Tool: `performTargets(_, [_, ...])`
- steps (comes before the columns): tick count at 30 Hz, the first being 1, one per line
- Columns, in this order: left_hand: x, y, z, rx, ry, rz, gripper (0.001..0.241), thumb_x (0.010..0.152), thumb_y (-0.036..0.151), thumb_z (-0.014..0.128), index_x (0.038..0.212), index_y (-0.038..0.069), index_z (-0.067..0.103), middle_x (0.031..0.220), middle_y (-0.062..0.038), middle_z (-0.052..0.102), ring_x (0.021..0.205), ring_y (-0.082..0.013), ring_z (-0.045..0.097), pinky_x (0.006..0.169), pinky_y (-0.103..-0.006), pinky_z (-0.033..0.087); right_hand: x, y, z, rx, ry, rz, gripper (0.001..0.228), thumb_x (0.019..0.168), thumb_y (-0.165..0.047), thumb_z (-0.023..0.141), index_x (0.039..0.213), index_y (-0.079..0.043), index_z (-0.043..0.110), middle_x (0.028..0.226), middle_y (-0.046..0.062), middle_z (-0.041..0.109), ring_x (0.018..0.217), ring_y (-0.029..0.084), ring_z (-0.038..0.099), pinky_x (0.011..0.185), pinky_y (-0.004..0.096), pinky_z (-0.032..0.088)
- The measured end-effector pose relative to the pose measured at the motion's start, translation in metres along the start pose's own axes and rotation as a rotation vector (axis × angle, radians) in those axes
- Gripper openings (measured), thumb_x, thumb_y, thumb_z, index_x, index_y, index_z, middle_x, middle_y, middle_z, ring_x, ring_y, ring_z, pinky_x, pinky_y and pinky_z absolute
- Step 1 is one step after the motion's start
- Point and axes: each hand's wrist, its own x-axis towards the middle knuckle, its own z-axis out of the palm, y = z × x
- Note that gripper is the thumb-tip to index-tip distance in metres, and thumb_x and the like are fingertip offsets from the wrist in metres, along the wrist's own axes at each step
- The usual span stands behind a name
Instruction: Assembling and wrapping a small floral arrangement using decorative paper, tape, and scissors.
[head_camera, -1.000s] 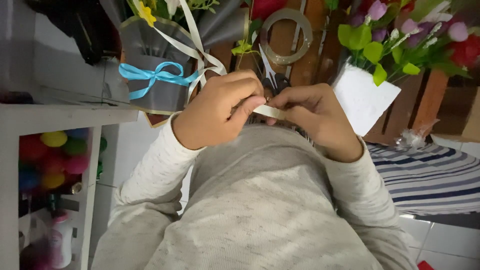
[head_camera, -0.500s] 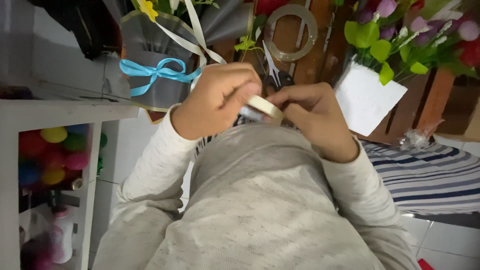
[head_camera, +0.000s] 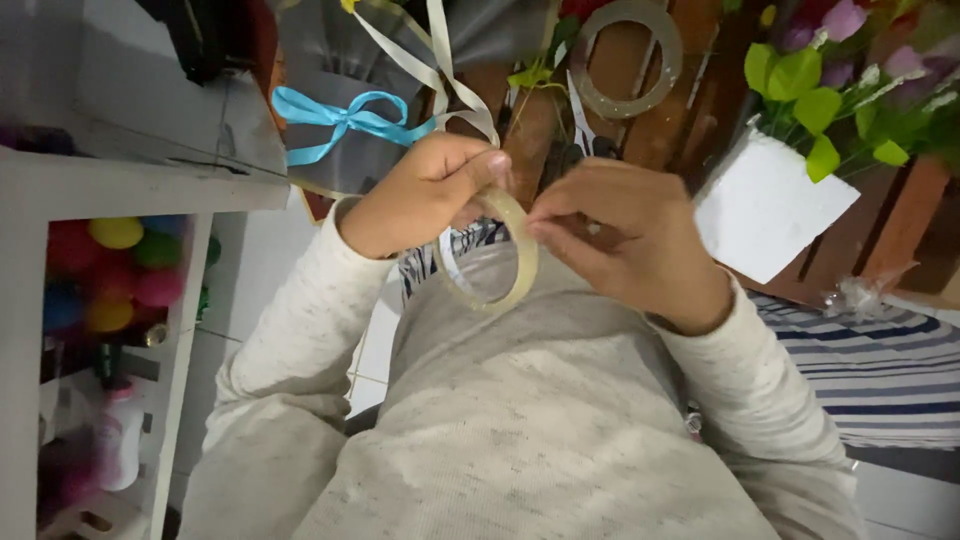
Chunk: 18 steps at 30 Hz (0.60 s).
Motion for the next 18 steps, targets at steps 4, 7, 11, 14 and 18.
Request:
performTargets(4, [-0.007, -0.024, -0.010, -0.246, 0.005, -0.186, 0.031, 0.111, 0.014, 0.048, 0.086, 0.003, 0.062, 0.066, -0.006, 0.057, 0.049, -0.0014, 0.037, 0.045, -0.0147, 0.030, 0.012, 0.006, 0.009, 0.016, -0.112, -0.093, 0.009, 0.096, 0.006, 0.064, 0.091, -0.001, 0.067, 0.075, 0.012, 0.062, 0.058, 0.028, 0.052, 0.061, 0.040, 0.052])
performTargets(7, [-0.016, -0.030, -0.013, -0.309, 0.028, -0.229, 0.030, 0.111, 0.015, 0.047, 0.092, -0.001, 0.064, 0.070, -0.012, 0.060, 0.051, -0.0018, 0.041, 0.046, -0.0140, 0.031, 0.015, 0.008, 0.015, 0.061, -0.185, -0.092, 0.004, 0.097, 0.004, 0.062, 0.094, 0.003, 0.061, 0.074, 0.014, 0.057, 0.061, 0.032, 0.052, 0.060, 0.040, 0.048])
performTargets(11, [-0.026, -0.032, -0.017, -0.350, 0.050, -0.227, 0.026, 0.110, 0.012, 0.046, 0.094, -0.001, 0.062, 0.071, -0.012, 0.059, 0.051, -0.0021, 0.041, 0.045, -0.0138, 0.030, 0.017, 0.007, 0.015, 0.149, -0.190, -0.048, 0.003, 0.096, 0.002, 0.065, 0.094, 0.003, 0.065, 0.079, 0.016, 0.063, 0.066, 0.029, 0.057, 0.063, 0.038, 0.049])
performTargets(14, [-0.031, -0.030, -0.014, -0.337, 0.035, -0.236, 0.028, 0.110, 0.015, 0.049, 0.095, -0.004, 0.064, 0.069, -0.010, 0.056, 0.050, -0.0024, 0.039, 0.045, -0.0156, 0.032, 0.021, 0.006, 0.016, 0.142, -0.252, -0.024, 0.003, 0.095, 0.001, 0.066, 0.091, 0.002, 0.068, 0.076, 0.014, 0.064, 0.068, 0.029, 0.061, 0.064, 0.038, 0.051])
performTargets(18, [-0.031, -0.038, -0.014, -0.311, 0.002, -0.294, 0.029, 0.110, 0.014, 0.046, 0.100, -0.006, 0.064, 0.070, -0.007, 0.055, 0.050, -0.0016, 0.039, 0.045, -0.0149, 0.033, 0.019, 0.010, 0.021, 0.105, -0.278, -0.044, 0.007, 0.096, 0.002, 0.065, 0.089, 0.000, 0.064, 0.074, 0.015, 0.060, 0.065, 0.034, 0.058, 0.060, 0.039, 0.049])
